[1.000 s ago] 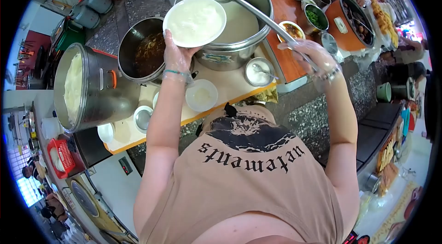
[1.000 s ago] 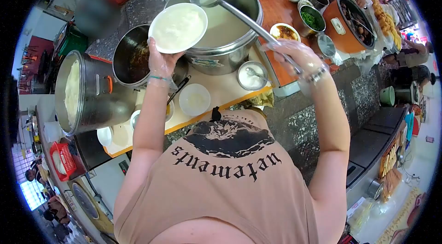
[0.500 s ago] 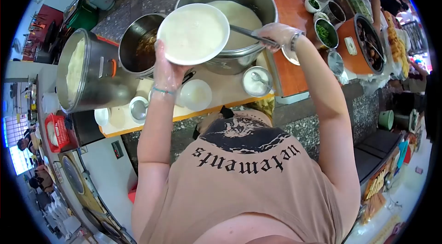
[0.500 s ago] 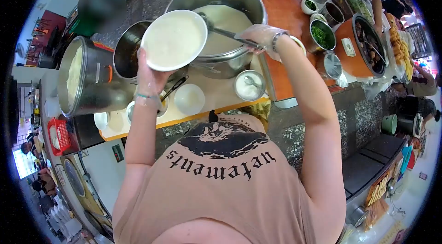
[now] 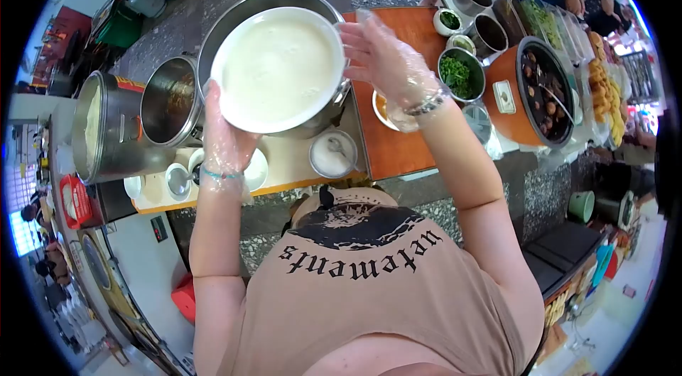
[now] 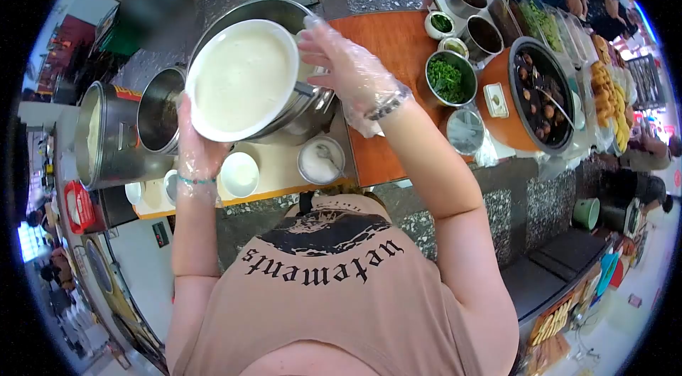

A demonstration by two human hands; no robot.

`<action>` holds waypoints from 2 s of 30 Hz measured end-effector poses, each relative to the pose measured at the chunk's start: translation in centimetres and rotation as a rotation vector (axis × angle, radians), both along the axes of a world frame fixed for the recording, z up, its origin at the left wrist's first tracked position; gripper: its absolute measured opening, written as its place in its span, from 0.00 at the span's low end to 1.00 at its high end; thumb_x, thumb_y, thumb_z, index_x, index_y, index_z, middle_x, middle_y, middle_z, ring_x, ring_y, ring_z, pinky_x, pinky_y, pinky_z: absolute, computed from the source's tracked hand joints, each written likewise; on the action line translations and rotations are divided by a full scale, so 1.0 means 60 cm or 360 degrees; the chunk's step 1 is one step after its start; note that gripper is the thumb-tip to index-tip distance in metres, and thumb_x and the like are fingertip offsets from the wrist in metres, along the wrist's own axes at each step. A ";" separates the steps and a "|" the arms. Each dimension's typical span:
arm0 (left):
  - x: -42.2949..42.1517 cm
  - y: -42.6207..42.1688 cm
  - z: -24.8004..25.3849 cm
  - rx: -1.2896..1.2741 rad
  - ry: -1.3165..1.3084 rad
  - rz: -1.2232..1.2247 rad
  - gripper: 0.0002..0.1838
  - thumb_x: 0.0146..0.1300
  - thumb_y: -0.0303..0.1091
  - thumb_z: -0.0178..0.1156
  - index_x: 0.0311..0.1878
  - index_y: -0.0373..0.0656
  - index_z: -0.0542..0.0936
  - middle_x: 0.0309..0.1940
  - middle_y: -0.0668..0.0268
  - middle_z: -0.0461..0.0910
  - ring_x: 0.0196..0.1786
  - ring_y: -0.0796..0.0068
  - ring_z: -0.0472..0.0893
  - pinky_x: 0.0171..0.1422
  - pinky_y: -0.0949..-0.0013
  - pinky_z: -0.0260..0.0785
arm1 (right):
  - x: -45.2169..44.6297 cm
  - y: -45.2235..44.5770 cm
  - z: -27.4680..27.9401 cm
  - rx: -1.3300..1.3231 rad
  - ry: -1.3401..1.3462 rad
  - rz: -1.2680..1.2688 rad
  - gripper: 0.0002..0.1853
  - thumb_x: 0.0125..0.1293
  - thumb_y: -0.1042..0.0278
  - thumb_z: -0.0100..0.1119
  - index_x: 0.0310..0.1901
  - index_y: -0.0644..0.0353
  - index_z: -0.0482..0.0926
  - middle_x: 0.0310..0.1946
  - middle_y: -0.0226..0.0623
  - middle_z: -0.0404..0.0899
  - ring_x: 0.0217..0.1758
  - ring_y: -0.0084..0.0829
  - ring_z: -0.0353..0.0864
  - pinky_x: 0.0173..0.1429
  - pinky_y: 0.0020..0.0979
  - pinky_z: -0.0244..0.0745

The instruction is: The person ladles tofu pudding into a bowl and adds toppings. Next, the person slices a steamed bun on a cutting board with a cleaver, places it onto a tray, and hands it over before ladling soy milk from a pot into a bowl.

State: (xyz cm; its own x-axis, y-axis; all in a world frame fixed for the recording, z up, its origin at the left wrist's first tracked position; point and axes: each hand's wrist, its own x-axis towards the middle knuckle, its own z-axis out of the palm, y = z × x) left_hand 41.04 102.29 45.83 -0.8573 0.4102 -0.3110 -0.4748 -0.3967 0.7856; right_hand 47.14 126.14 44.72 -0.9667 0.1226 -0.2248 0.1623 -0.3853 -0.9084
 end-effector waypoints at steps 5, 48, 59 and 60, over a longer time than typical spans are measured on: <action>0.025 0.133 0.004 0.0090 -0.0038 -0.0103 0.35 0.71 0.60 0.37 0.69 0.42 0.62 0.65 0.57 0.68 0.67 0.62 0.69 0.70 0.57 0.63 | 0.020 0.090 0.036 -0.0184 0.0074 -0.0011 0.42 0.70 0.32 0.34 0.66 0.69 0.61 0.60 0.46 0.70 0.65 0.36 0.69 0.68 0.39 0.63; -0.139 0.564 -0.592 0.0248 -0.0751 0.0374 0.29 0.74 0.50 0.38 0.64 0.33 0.65 0.62 0.55 0.71 0.63 0.59 0.73 0.67 0.57 0.68 | -0.161 0.417 -0.464 -0.0487 -0.0662 -0.0787 0.38 0.69 0.31 0.34 0.60 0.58 0.70 0.54 0.35 0.77 0.57 0.34 0.75 0.63 0.42 0.68; -0.153 0.569 -0.637 -0.0041 -0.0717 0.0512 0.30 0.72 0.54 0.42 0.59 0.34 0.72 0.56 0.59 0.77 0.61 0.63 0.73 0.68 0.60 0.61 | -0.180 0.425 -0.521 -0.0427 -0.0848 -0.0904 0.39 0.67 0.29 0.36 0.58 0.59 0.71 0.52 0.37 0.79 0.52 0.36 0.79 0.59 0.43 0.72; -0.148 0.571 -0.625 -0.0093 -0.0699 0.0454 0.30 0.72 0.56 0.41 0.58 0.35 0.73 0.55 0.60 0.78 0.61 0.64 0.73 0.69 0.59 0.59 | -0.179 0.426 -0.529 -0.0436 -0.0798 -0.0877 0.39 0.66 0.28 0.36 0.58 0.59 0.72 0.51 0.37 0.79 0.51 0.37 0.79 0.58 0.44 0.73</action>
